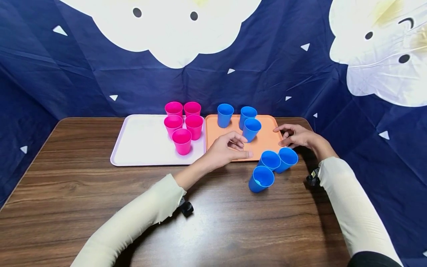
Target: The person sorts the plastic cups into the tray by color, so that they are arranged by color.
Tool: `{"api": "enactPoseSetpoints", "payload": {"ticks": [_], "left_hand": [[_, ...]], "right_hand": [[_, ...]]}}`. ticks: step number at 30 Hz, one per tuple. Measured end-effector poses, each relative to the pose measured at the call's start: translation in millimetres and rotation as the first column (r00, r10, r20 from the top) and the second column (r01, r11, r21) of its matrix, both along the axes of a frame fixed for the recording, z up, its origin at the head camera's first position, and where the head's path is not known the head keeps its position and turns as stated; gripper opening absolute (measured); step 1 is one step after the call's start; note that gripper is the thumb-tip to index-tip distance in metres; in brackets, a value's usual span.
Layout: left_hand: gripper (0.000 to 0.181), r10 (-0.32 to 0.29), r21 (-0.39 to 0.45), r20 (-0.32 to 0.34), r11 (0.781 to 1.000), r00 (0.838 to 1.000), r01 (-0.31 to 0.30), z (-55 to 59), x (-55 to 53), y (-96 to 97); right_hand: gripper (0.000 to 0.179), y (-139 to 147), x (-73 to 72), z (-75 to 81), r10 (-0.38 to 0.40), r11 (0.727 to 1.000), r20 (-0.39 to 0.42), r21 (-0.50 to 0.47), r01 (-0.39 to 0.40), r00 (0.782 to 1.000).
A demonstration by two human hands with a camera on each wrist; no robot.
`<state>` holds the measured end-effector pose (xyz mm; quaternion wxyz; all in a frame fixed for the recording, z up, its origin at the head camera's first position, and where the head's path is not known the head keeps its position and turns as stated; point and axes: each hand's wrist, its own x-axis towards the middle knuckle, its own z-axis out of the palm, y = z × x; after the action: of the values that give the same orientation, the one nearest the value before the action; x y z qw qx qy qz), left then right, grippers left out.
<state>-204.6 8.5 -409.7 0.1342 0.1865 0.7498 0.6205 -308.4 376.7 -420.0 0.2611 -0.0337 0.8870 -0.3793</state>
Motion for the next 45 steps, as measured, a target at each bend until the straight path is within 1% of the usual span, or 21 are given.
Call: {"api": "enactPoseSetpoints", "payload": {"ticks": [2,4,8,10,15,19,23,30,38,45], "left_hand": [[0.048,-0.037,0.009,-0.014,0.999,0.999,0.037,0.7,5.3,-0.7],[0.050,-0.079,0.025,-0.014,0.997,0.997,0.079,1.0,11.1,-1.2],[0.054,-0.157,0.057,0.022,0.986,0.987,0.155,0.5,23.0,-0.2],[0.056,-0.181,0.058,0.035,0.982,0.983,0.179,-0.9,28.6,1.7],[0.065,-0.187,0.008,0.038,0.982,0.982,0.187,-6.9,41.4,7.6],[0.071,-0.186,-0.026,0.031,0.982,0.982,0.187,-14.3,47.8,11.7],[0.071,-0.188,-0.049,0.022,0.981,0.982,0.189,-19.2,50.7,15.5],[0.066,-0.193,-0.085,0.006,0.977,0.981,0.193,-22.5,52.2,21.1],[0.060,-0.186,-0.067,0.014,0.980,0.982,0.187,-25.2,52.3,24.0],[0.060,-0.194,-0.046,0.028,0.980,0.981,0.195,-22.6,54.0,18.7]], "right_hand": [[0.074,1,0.2,0.2,0.005,1.000,-0.002,0.003,-0.005,1.000],[0.074,0,0.6,0.5,0.005,1.000,-0.002,0.002,-0.005,1.000],[0.074,1,1.2,1.0,0.006,1.000,-0.001,0.000,-0.006,1.000],[0.074,1,1.4,1.4,0.005,1.000,-0.001,-0.001,-0.005,1.000],[0.073,1,1.4,1.2,0.007,1.000,-0.004,0.000,-0.007,1.000],[0.073,1,0.6,0.3,0.008,1.000,-0.007,0.001,-0.008,1.000],[0.073,1,0.3,-0.7,0.003,1.000,-0.010,0.002,-0.003,1.000],[0.073,1,-0.4,-2.0,-0.002,1.000,-0.010,0.004,0.002,1.000],[0.073,2,0.7,-0.6,0.001,1.000,-0.012,-0.006,-0.001,1.000],[0.073,1,0.7,-0.7,0.000,1.000,-0.010,-0.006,0.000,1.000]]}}
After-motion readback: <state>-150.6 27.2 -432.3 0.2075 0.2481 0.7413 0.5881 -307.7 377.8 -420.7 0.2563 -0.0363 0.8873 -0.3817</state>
